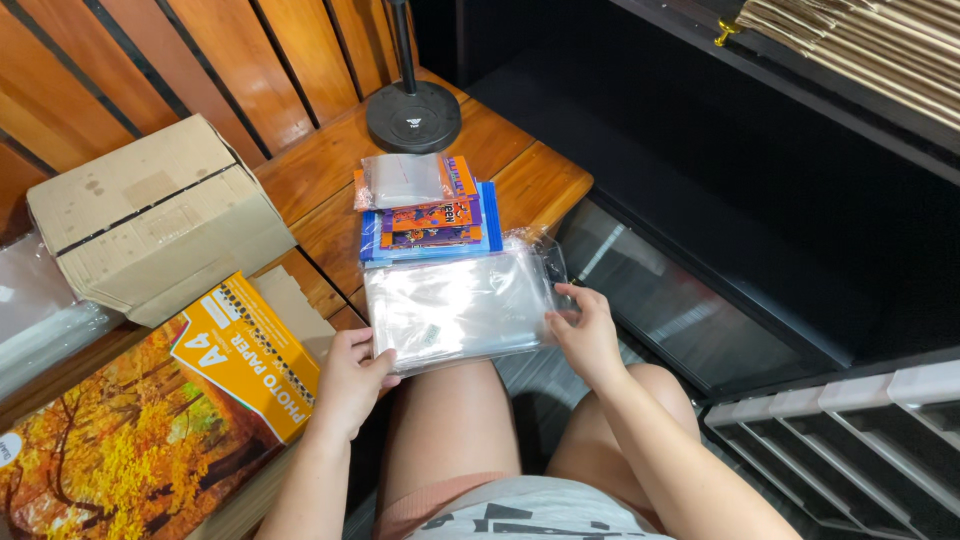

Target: The person picks up plastic sleeves and various packaged items from a wooden table by hand and places them onto a stack on a black shelf.

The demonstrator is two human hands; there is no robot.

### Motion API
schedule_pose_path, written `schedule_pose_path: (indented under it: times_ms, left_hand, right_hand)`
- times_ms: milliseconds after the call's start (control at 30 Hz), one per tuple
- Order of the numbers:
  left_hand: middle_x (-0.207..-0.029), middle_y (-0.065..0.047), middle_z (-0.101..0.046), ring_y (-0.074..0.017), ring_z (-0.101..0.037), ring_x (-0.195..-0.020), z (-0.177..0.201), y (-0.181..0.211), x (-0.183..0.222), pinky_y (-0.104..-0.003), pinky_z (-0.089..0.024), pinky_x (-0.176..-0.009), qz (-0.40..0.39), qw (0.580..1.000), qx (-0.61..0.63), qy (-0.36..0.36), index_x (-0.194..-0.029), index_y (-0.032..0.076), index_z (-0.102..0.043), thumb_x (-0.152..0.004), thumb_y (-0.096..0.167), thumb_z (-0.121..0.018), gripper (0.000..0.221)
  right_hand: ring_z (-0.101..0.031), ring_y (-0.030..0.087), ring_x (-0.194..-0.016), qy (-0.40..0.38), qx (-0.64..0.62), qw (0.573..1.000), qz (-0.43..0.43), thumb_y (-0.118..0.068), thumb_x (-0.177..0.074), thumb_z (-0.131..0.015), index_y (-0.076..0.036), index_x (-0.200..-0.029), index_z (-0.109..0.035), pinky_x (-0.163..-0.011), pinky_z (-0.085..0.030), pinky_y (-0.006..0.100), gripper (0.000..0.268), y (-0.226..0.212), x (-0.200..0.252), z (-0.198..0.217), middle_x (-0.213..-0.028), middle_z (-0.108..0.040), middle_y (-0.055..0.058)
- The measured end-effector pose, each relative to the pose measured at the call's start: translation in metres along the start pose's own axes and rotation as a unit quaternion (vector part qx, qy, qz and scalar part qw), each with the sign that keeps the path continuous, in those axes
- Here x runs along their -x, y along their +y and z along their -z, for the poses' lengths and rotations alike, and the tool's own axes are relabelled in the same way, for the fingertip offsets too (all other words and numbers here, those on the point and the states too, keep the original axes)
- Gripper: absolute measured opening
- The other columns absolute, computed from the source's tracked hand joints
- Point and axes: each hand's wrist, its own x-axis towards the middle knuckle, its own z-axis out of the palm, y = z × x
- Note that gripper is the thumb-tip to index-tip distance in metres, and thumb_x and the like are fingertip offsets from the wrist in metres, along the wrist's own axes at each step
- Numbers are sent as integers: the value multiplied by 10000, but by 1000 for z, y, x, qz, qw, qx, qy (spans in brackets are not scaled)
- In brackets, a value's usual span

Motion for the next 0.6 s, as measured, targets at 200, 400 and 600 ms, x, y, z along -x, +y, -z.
schedule_pose_path:
  times_ms: [200, 400, 600]
  left_hand:
    - [-1391, -395, -521, -334, -667, -1125, 0, -6, -4, -412, -655, -809, -2, 1000, 4, 0, -1482, -105, -355, -928, 5, -686, 655]
    - [-1405, -384, -518, -321, -658, -1142, 0, -2, -1, -396, -657, -821, 0, 1000, -3, -4, -1510, -82, -339, -938, 3, -667, 665]
    - [-1475, -374, -480, -319, -634, -1228, -4, 9, 7, -375, -644, -873, 7, 999, -22, -22, -1583, -50, -297, -962, -12, -623, 702]
  right_hand:
    - [-591, 344, -1277, 90, 259, 937, 218, -203, -824, -824, -128, -1282, -717, -1063, -520, 437, 477, 16, -6, -1, -1357, -547, 132]
    - [-679, 289, -1199, -10, 215, 967, 135, -235, -908, -753, -107, -1352, -696, -967, -580, 359, 465, 37, -28, -13, -1279, -687, 144]
    - [-679, 198, -1129, -87, -85, 992, -42, -50, -919, -735, 44, -1434, -591, -933, -571, 314, 543, 10, -19, -14, -1276, -699, 220]
